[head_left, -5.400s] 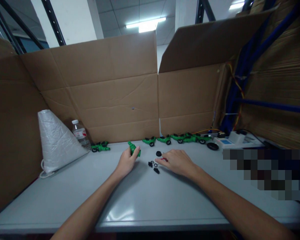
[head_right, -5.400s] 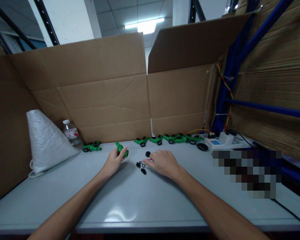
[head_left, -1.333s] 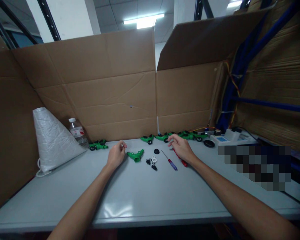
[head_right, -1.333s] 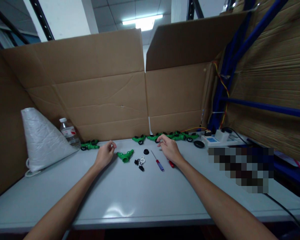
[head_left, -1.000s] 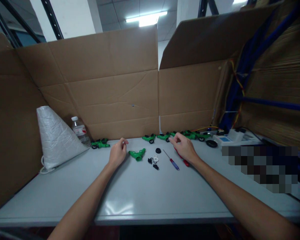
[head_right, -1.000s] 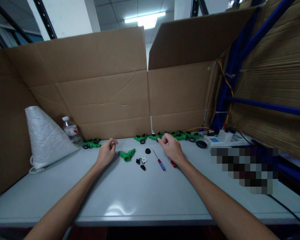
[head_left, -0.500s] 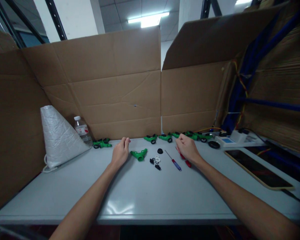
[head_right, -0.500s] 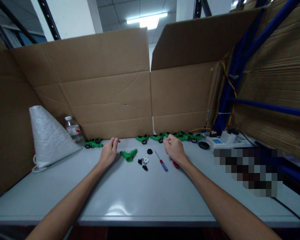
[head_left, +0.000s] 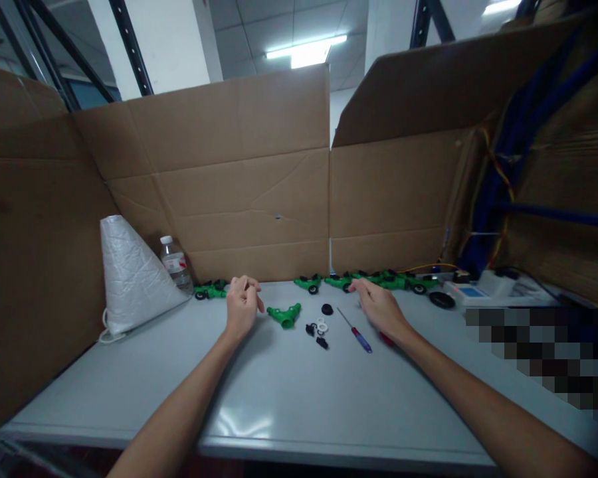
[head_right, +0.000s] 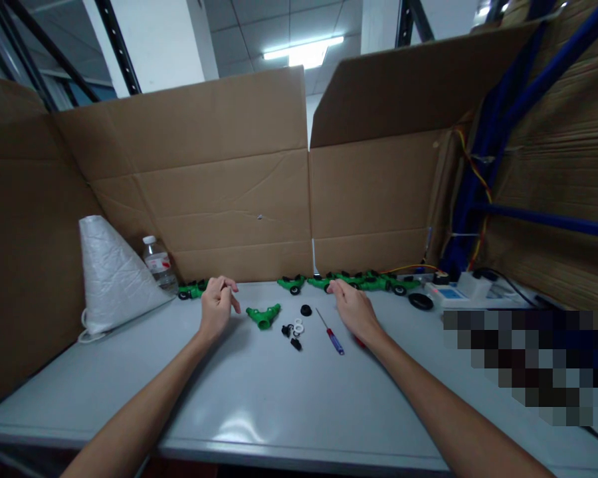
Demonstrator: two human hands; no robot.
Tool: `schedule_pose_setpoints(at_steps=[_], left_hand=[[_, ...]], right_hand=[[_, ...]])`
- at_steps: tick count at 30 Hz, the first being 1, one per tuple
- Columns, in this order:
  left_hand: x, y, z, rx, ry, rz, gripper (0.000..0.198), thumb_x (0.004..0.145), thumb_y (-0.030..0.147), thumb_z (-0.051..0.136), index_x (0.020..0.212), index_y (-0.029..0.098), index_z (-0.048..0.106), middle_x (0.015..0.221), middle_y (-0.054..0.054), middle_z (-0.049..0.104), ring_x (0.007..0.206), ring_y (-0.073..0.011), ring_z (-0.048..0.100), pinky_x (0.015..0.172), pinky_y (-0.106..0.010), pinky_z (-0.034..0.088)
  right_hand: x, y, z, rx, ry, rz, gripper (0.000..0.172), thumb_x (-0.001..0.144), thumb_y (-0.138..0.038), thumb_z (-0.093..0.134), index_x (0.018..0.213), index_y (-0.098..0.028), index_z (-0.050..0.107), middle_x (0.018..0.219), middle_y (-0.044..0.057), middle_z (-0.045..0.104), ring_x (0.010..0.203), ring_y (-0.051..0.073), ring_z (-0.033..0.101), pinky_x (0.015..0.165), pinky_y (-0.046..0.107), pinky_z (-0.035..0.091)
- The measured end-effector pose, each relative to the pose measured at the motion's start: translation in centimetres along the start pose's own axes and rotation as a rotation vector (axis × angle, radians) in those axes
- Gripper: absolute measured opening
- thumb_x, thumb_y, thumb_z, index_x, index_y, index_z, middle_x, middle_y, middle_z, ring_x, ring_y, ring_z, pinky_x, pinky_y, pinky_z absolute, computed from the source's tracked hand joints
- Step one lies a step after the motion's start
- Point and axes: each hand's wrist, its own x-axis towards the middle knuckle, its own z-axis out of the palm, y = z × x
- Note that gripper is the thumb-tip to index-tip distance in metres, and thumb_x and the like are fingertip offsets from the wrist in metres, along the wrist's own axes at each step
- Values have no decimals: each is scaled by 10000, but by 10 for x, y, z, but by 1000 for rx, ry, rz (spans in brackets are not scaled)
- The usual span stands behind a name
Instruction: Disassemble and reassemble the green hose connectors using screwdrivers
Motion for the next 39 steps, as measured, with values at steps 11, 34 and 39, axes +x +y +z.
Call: schedule_pose_setpoints(at_steps=[11, 34, 39], left_hand=[[-4, -7, 9, -118, -18, -106, 458, 901, 250, 416, 448, 226, 478, 419, 7, 503, 436, -148, 479, 516, -273, 350], [-4, -9, 7, -225, -73, -280, 250, 806, 223, 439, 762, 171, 680, 642, 12, 660, 283, -88, 503, 309, -185, 249], [-3, -5, 2, -248, -85, -327, 164, 688, 196, 412, 590, 196, 545, 432, 54, 493, 235, -114, 461, 276, -174, 188]], right_hand=[[1, -5, -8, -64, 128, 65, 285, 884, -289, 443, 611, -239, 505, 415, -33, 506, 435, 157, 517, 509, 260, 320], [0, -7, -10, 160, 188, -48, 378, 941, -280, 385, 1146, -227, 699, 1021, 69, 768, 429, 117, 592, 515, 284, 501], [-1, -10, -10, 175, 163, 59, 389, 913, -278, 402, 1147, -213, 706, 672, 5, 716, 382, 138, 583, 431, 242, 411]])
